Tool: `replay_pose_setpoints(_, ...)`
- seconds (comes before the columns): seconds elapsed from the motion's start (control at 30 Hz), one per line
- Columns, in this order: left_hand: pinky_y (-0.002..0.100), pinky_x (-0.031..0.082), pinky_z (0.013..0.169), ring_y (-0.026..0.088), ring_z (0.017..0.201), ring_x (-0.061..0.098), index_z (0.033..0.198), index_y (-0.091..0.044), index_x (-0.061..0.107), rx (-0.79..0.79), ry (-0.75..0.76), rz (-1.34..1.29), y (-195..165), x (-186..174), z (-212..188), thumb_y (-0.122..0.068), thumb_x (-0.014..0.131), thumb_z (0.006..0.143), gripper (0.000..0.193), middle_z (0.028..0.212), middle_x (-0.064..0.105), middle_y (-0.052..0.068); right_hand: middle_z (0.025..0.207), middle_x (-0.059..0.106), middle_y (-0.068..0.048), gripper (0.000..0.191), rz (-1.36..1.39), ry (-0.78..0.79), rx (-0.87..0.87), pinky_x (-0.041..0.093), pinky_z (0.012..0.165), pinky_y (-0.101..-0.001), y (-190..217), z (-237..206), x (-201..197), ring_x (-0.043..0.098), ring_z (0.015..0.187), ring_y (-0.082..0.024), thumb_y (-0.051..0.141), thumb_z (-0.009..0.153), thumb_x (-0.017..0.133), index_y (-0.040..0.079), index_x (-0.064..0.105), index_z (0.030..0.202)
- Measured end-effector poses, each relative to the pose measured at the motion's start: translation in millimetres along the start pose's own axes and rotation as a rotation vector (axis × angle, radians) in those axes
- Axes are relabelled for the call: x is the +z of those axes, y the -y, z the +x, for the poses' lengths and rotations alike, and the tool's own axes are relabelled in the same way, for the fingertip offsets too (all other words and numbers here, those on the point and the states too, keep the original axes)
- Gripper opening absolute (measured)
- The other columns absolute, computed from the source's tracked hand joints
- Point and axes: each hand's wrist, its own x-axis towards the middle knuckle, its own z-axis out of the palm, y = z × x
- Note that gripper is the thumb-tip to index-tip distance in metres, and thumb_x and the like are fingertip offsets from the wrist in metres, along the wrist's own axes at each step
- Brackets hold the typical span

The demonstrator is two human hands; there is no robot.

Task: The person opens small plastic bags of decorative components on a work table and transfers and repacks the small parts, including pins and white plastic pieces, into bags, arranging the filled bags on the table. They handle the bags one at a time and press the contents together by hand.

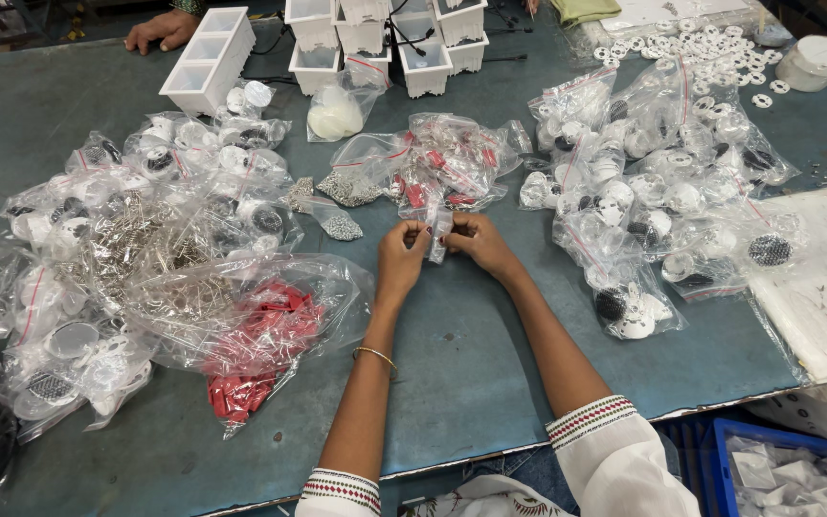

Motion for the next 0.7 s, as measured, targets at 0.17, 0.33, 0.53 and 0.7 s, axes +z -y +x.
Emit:
replay_pose_setpoints(0.17, 0.035, 0.054, 0.076, 0.023, 0.083, 0.07, 0.105, 0.003, 0.065, 0.065, -0.032, 0.211, 6.2, 5.8, -1.1, -0.008, 0.064, 0.097, 0.013, 0.094, 0.073, 0.015, 0.088, 0.067, 0.002, 0.014, -0.01, 0.002, -0.005, 0.05, 0.072, -0.024, 1.7, 0.3, 2.4, 0.059, 0.078, -0.005, 0.009, 0.091, 0.069, 0.002, 0.07, 0.103)
replay_pose_setpoints(0.33, 0.032, 0.055, 0.076, 0.017, 0.083, 0.069, 0.106, 0.002, 0.065, 0.037, -0.026, 0.112, 6.8, 6.3, -2.4, -0.011, 0.065, 0.096, 0.016, 0.096, 0.072, 0.011, 0.087, 0.066, 0.002, 0.013, 0.001, -0.001, 0.002, 0.049, 0.071, -0.0241, 1.6, 0.2, 3.8, 0.058, 0.077, -0.005, 0.008, 0.09, 0.069, 0.002, 0.07, 0.101)
replay_pose_setpoints(0.53, 0.026, 0.054, 0.069, 0.008, 0.077, 0.066, 0.102, 0.001, 0.07, -0.05, -0.012, -0.016, 0.2, 2.3, 1.3, -0.015, 0.069, 0.094, 0.017, 0.088, 0.073, 0.004, 0.087, 0.066, 0.003, 0.014, -0.013, -0.002, -0.001, 0.049, 0.071, -0.024, 1.7, 0.5, 2.7, 0.058, 0.077, -0.005, 0.008, 0.089, 0.068, 0.003, 0.069, 0.101)
replay_pose_setpoints(0.7, 0.024, 0.05, 0.063, 0.006, 0.071, 0.061, 0.102, 0.0, 0.071, -0.081, 0.048, -0.012, -0.3, 0.5, 1.9, -0.016, 0.068, 0.095, 0.018, 0.081, 0.07, 0.001, 0.086, 0.066, 0.003, 0.012, -0.011, 0.014, 0.006, 0.049, 0.071, -0.0239, 1.8, 0.5, 2.1, 0.058, 0.077, -0.005, 0.008, 0.09, 0.068, 0.002, 0.069, 0.101)
